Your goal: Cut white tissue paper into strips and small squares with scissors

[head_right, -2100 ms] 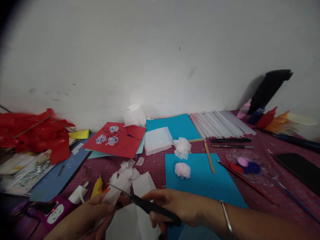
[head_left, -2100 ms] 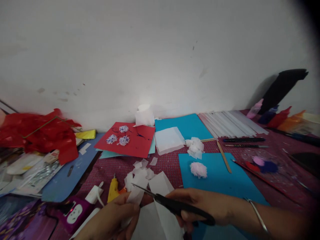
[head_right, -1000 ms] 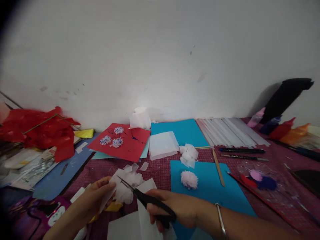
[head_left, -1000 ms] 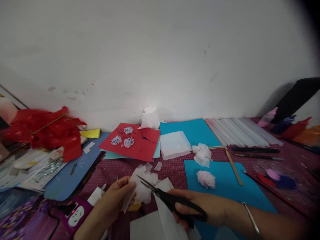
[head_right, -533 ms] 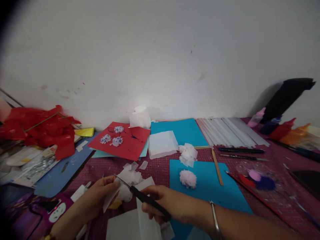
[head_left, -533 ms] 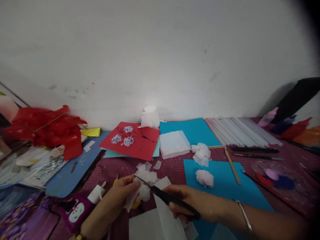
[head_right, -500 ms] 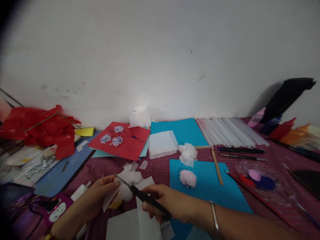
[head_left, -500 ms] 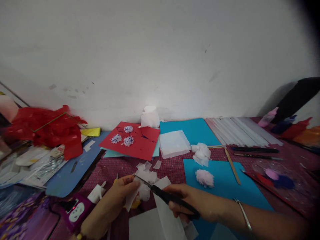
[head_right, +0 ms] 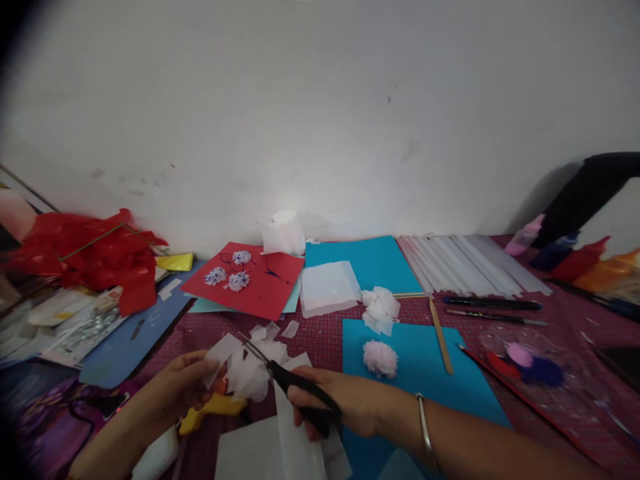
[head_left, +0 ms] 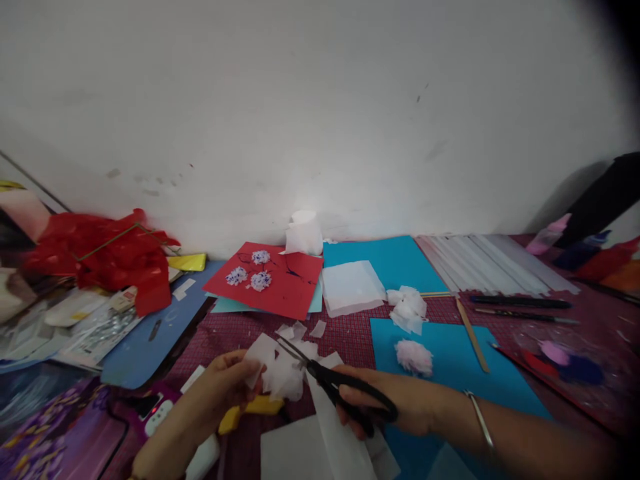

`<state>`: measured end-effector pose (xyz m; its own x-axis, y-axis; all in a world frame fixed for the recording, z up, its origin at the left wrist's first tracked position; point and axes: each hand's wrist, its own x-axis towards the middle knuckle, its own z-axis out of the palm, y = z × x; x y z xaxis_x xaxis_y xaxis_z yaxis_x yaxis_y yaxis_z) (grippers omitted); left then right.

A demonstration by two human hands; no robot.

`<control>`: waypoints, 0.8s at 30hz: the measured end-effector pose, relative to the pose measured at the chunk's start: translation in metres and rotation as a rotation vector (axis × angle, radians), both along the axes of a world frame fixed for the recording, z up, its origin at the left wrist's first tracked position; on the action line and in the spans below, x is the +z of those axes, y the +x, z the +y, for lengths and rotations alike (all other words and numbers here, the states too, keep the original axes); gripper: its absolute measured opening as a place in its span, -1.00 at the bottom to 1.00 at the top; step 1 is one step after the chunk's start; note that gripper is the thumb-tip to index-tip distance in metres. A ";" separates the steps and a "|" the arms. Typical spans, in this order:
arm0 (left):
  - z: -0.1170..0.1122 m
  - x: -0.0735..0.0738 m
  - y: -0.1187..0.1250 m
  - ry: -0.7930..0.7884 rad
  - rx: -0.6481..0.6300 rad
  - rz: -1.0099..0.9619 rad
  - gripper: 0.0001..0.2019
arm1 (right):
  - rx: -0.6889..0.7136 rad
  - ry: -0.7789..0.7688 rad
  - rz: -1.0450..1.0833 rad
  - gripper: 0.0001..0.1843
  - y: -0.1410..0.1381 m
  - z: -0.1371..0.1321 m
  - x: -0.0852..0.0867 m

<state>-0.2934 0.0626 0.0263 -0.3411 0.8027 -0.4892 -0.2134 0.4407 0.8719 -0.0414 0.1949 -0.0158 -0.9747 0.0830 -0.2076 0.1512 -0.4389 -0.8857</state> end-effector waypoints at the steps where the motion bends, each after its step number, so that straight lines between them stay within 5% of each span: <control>1: 0.001 0.001 -0.002 -0.006 0.015 0.011 -0.68 | 0.002 -0.021 0.000 -0.40 0.000 0.000 -0.001; 14: 0.016 -0.010 0.010 -0.030 -0.086 -0.026 -0.64 | 0.021 0.086 -0.043 -0.39 -0.012 -0.004 0.015; 24: 0.018 -0.014 0.007 -0.013 -0.095 -0.003 -0.63 | -0.023 0.126 -0.071 -0.48 -0.016 -0.007 0.008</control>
<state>-0.2861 0.0810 0.0125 -0.2621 0.8249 -0.5009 -0.1726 0.4706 0.8653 -0.0575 0.1880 -0.0074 -0.9554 0.1347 -0.2629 0.2072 -0.3290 -0.9213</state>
